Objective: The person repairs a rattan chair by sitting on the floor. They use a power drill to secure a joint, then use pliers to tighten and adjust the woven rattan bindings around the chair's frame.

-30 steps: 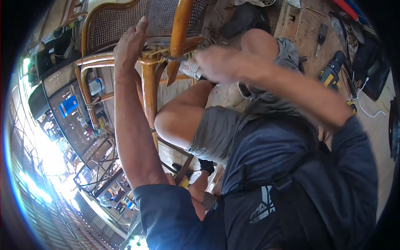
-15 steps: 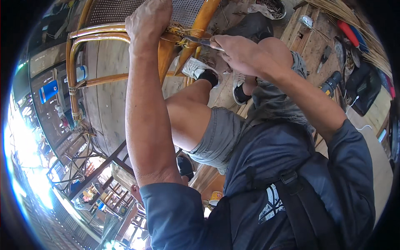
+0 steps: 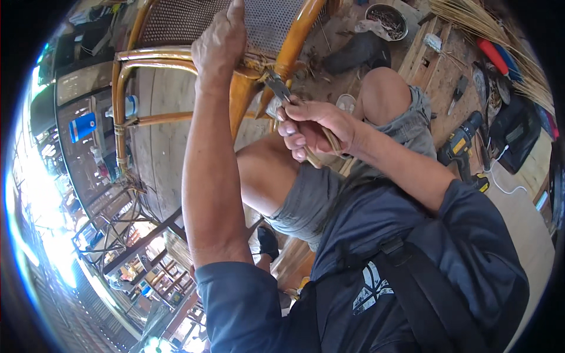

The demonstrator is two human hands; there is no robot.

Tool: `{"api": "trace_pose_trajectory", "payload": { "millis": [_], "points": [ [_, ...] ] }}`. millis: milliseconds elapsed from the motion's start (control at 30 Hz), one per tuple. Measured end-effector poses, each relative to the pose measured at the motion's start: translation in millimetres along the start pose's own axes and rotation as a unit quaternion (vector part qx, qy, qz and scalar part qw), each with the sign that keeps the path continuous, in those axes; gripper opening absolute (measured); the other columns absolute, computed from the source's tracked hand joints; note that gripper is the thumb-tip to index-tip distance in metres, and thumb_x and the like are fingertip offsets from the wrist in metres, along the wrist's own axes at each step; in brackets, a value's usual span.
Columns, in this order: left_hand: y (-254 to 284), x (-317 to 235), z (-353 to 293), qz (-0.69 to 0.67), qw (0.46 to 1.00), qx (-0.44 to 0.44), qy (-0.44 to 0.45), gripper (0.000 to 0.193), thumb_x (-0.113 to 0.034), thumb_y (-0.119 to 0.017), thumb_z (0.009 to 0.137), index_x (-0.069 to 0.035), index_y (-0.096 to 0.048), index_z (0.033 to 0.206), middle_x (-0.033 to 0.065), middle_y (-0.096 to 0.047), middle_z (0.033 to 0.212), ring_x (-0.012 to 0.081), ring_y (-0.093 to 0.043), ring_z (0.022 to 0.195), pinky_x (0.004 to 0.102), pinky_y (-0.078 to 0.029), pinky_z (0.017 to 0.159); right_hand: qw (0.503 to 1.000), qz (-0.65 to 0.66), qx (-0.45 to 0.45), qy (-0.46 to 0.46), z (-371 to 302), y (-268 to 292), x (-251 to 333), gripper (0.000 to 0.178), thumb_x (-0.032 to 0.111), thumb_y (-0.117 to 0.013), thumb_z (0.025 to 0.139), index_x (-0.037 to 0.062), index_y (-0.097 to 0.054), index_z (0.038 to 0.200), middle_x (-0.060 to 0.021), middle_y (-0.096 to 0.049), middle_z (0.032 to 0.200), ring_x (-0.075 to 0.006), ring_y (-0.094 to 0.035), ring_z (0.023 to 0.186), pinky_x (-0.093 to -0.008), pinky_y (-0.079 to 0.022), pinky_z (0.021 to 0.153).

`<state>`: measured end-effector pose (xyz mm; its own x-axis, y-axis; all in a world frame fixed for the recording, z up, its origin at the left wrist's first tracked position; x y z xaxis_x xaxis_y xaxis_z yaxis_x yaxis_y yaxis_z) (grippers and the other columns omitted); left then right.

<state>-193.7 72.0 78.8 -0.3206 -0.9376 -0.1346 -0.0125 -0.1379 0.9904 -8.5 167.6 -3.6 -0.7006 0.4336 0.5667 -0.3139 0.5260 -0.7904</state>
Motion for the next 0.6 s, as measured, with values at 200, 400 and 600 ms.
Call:
{"api": "trace_pose_trajectory", "payload": {
  "millis": [200,400,600],
  "points": [
    [-3.1,9.5,-2.2,-0.045,0.991,0.03,0.119,0.077,-0.065,-0.015,0.091,-0.008,-0.055,0.125,0.0137,-0.063,0.114,0.0338,-0.052,0.116,0.0439,-0.035,0.098,0.505,-0.855,-0.071,0.095,-1.4,21.9,116.5,0.019,0.019,-0.055,0.087,0.006,-0.053,0.101,-0.0151,-0.058,0.089,-0.0321,-0.061,0.085,-0.0437,-0.048,0.07],
    [-3.8,0.2,-1.2,-0.034,0.991,0.014,0.125,0.076,-0.065,-0.016,0.091,-0.007,-0.057,0.12,0.0149,-0.065,0.108,0.0348,-0.055,0.111,0.0454,-0.037,0.094,0.997,0.007,-0.036,-0.066,-13.4,11.9,14.3,0.016,0.021,-0.06,0.088,0.0106,-0.049,0.093,-0.0053,-0.054,0.079,-0.018,-0.056,0.067,-0.0352,-0.046,0.056],
    [-4.6,2.0,0.3,-0.056,0.992,0.035,0.11,0.075,-0.063,-0.018,0.092,-0.004,-0.057,0.118,0.0169,-0.063,0.11,0.038,-0.055,0.108,0.047,-0.038,0.093,1.0,-0.014,0.007,0.0,-7.8,18.4,17.8,0.011,0.019,-0.054,0.09,0.0103,-0.05,0.084,-0.0045,-0.05,0.069,-0.0163,-0.048,0.054,-0.0347,-0.042,0.05]
  ]
}}
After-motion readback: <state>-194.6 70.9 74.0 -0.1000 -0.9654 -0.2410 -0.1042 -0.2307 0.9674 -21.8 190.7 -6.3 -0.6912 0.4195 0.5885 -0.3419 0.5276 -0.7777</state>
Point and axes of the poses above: each hand's wrist, its own z-axis towards the middle knuckle, its own y-axis out of the back of the hand, x = y × z, the point moved 4 cm from there along z, towards the middle knuckle
